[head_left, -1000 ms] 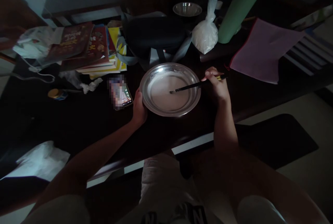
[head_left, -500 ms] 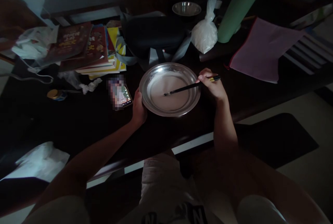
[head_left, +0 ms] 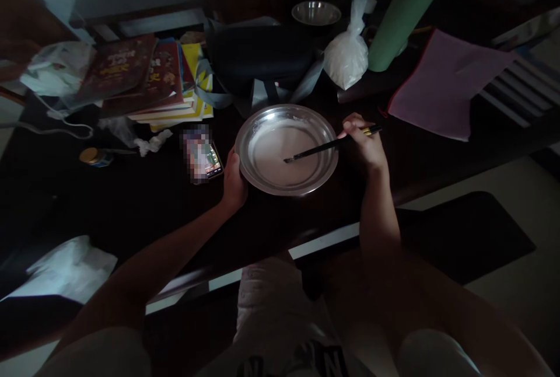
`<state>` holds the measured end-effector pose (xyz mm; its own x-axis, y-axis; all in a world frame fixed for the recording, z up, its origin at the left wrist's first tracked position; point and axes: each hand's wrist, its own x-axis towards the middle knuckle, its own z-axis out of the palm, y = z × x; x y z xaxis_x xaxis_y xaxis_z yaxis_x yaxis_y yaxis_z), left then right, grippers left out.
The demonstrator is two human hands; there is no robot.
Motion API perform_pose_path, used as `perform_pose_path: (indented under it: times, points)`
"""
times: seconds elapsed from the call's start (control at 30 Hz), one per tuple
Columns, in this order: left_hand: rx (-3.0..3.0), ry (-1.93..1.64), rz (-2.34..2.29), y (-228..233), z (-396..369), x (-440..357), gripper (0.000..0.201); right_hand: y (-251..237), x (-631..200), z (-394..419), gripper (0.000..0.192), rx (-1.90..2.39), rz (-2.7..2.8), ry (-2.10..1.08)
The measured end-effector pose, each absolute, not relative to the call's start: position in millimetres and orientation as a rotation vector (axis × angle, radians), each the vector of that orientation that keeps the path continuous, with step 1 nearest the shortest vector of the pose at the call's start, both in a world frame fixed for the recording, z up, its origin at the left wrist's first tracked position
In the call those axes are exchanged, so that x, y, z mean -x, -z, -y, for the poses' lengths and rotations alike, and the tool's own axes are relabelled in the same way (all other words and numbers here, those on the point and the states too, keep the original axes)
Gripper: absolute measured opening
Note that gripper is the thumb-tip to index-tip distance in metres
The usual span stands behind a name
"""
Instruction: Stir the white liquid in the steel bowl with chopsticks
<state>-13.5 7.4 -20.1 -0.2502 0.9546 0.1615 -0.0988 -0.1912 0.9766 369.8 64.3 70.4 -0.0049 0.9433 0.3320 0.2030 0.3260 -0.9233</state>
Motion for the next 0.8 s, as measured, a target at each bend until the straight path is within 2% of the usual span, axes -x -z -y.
perform_pose_path:
  times: [0.3, 0.5, 0.8]
  points:
    - [-1.038, -1.582, -1.182, 17.5, -6.1, 12.1, 0.072, -72.0, -372.2, -64.6, 0.074, 1.115, 1.468, -0.814]
    - [-1.039, -1.58, -1.2, 19.6, -6.3, 13.0, 0.076, -70.1, -371.8, -65.6, 0.061, 1.126, 1.513, -0.829]
    - [-1.01, -1.606, -1.189, 16.8, -5.7, 9.4, 0.072, -74.9, -368.8, -63.7, 0.073, 1.125, 1.505, -0.859]
